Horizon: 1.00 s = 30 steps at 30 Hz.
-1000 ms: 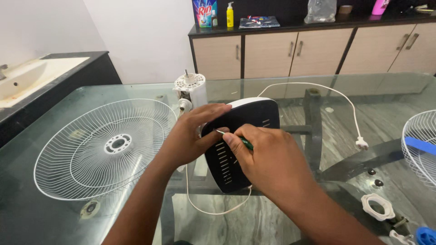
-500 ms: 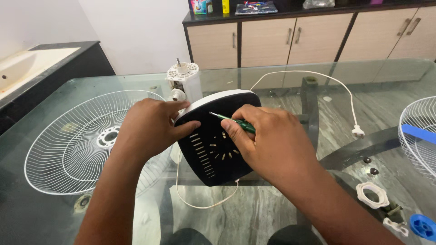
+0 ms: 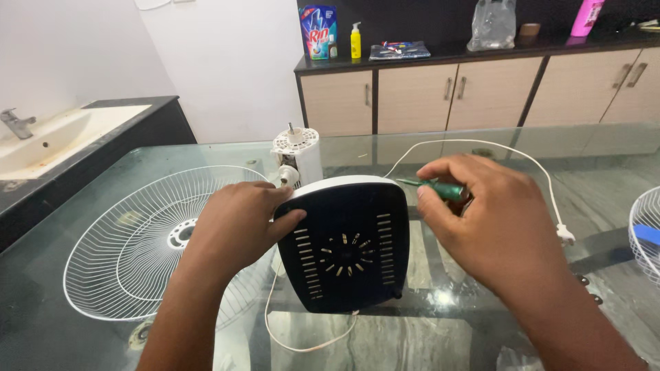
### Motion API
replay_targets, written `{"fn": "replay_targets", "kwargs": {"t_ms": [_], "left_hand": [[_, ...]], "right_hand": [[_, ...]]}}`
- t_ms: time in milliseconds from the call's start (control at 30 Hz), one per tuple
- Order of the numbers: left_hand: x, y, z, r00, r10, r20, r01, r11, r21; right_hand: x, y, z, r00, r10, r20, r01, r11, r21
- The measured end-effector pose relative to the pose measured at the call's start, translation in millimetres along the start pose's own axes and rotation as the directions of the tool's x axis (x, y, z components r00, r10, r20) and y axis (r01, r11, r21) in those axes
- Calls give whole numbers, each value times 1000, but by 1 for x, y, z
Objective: The person uses a screwdriver to tighten screws on the back panel of a disassembled fan. The person holds the fan housing steady with one hand while turning the screwdriver with the other, working on multiple screw locations.
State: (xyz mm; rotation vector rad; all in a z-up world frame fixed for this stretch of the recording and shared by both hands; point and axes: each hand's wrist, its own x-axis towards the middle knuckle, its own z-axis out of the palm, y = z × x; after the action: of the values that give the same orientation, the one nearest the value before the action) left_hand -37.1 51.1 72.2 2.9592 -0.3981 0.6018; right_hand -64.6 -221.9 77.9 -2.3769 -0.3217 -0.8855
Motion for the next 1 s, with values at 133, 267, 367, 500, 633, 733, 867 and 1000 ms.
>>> {"fn": "replay_targets", "kwargs": {"t_ms": [133,267,367,500,633,733,867,1000], "left_hand": [[0,4,-1,986,-104,129,105,994,-7],[0,4,-4,994,-78,76,80,996,-25],[-2,5,0,988,-96,123,98,995,-13],[-7,1,-4,997,-29,72,33,998,-47],[-9,-7,-6,994,-32,105,43,994,-97],[-11,-10,-1,993,-3,116,21,988,-152],[-9,-4,-1,990,1,138,22,986,-166],[-8,-1,2,986,49,159,-17,980,-197]], "right_hand": [[7,1,-8,997,73,25,-72,997,-34],[9,4,-6,969,219,118,-203,970,-134],[4,7,-3,972,186,143,-173,980,-97],[4,-2,0,967,158,200,-164,986,12],[6,-11,2,927,255,276,-209,961,-184],[2,-8,4,967,148,206,-123,984,-131],[-4,-8,1,996,-27,89,28,999,-20],[-8,-4,3,997,-75,34,71,991,118]]}}
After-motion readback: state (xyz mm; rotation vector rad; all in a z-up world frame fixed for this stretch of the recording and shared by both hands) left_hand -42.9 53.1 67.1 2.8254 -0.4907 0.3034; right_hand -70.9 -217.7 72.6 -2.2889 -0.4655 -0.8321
